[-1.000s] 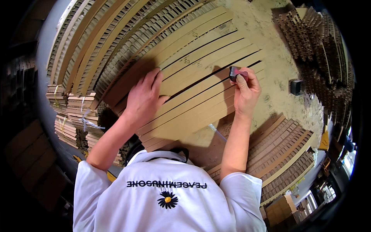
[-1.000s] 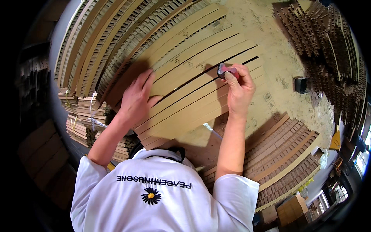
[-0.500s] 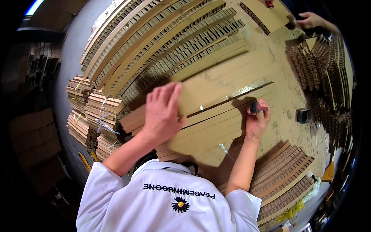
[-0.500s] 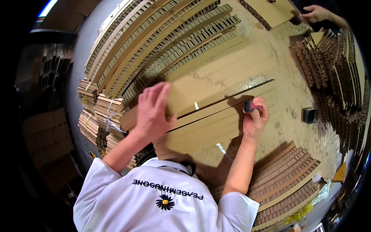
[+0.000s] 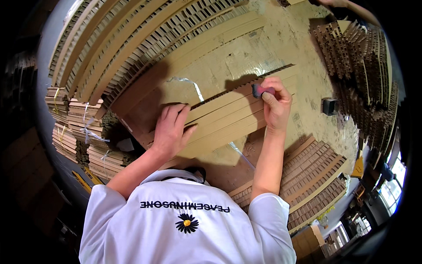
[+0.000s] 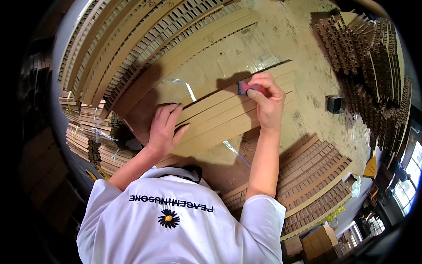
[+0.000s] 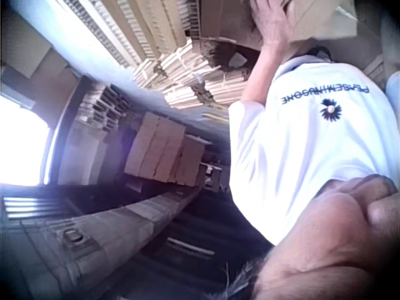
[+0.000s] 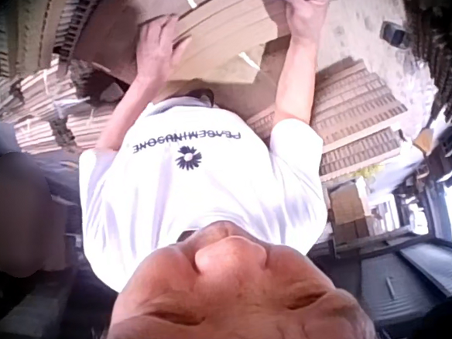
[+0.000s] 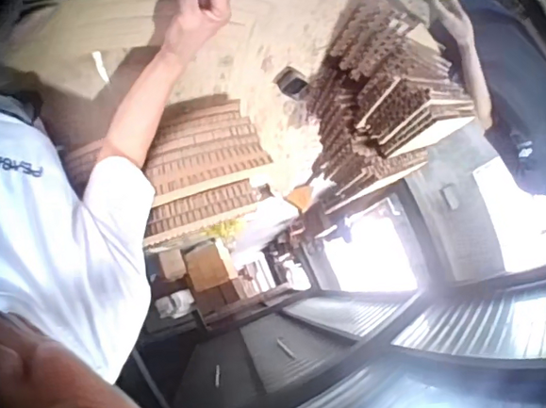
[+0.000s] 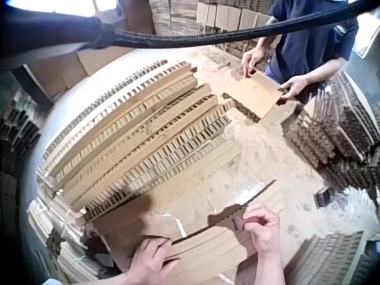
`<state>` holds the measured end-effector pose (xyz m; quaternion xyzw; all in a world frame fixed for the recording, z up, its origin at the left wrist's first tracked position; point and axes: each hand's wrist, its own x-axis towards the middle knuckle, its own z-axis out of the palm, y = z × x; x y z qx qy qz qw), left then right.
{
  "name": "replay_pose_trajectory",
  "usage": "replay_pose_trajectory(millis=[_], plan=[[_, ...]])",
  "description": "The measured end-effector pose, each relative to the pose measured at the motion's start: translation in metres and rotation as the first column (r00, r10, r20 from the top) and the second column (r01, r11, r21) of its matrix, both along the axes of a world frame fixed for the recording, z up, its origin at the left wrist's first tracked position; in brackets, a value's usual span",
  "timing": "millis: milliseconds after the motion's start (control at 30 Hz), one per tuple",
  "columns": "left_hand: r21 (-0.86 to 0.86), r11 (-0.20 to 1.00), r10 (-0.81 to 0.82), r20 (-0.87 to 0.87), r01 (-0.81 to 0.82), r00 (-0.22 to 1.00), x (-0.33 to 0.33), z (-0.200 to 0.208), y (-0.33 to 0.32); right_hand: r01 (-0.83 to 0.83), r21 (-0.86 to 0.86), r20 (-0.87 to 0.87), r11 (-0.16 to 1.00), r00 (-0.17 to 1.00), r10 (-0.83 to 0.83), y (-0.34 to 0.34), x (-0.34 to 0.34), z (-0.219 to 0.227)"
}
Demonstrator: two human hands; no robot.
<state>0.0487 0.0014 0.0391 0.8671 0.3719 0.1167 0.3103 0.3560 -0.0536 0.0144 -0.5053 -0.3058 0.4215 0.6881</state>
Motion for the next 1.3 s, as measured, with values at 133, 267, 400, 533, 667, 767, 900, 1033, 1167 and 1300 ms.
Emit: replay_pose_trajectory(millis=[133, 267, 400, 533, 667, 767, 900, 1033, 1167, 1300], plan=[[0.004, 0.995, -0.099, -0.192, 0.102, 0.976, -0.006, 0.019, -0.026, 0.063, 0.066, -0.059, 0.996, 0.997, -0.059, -0.005, 0.013, -0.004], [-0.028, 0.972, -0.231, -0.308, 0.234, 0.923, -0.010, 0.003, -0.046, 0.129, 0.110, -0.194, 0.985, 0.975, -0.106, -0.008, 0.016, -0.009], [-0.016, 0.984, -0.173, -0.281, 0.176, 0.944, -0.020, 0.005, -0.027, 0.089, 0.093, -0.088, 0.992, 0.993, -0.080, 0.009, 0.003, 0.002], [0.096, 0.972, -0.179, -0.282, 0.213, 0.943, -0.074, 0.002, 0.016, -0.161, -0.048, 0.202, 0.986, 0.965, 0.167, 0.039, -0.021, 0.020], [0.046, 0.973, -0.211, -0.239, 0.228, 0.948, -0.082, 0.000, 0.022, -0.377, -0.147, 0.381, 0.915, 0.832, 0.404, 0.067, -0.047, 0.024], [0.042, 0.991, -0.114, -0.232, 0.127, 0.966, -0.075, -0.002, 0.008, -0.387, -0.160, 0.632, 0.908, 0.667, 0.395, 0.080, -0.042, 0.025], [0.049, 0.998, -0.034, -0.227, 0.046, 0.973, -0.071, -0.018, -0.002, 0.034, 0.083, 0.406, 0.996, 0.912, -0.065, 0.077, 0.038, 0.004], [0.049, 0.997, -0.045, -0.203, 0.056, 0.978, -0.074, -0.021, 0.001, 0.021, 0.169, -0.256, 0.985, 0.966, 0.023, 0.048, 0.109, -0.013], [0.039, 0.997, -0.051, -0.202, 0.060, 0.978, -0.072, -0.019, 0.004, -0.066, 0.145, -0.229, 0.987, 0.968, 0.099, 0.041, 0.085, -0.030], [0.057, 0.997, -0.038, -0.190, 0.050, 0.981, -0.072, -0.020, 0.004, -0.021, 0.057, 0.105, 0.998, 0.994, 0.015, 0.044, 0.076, -0.004]])
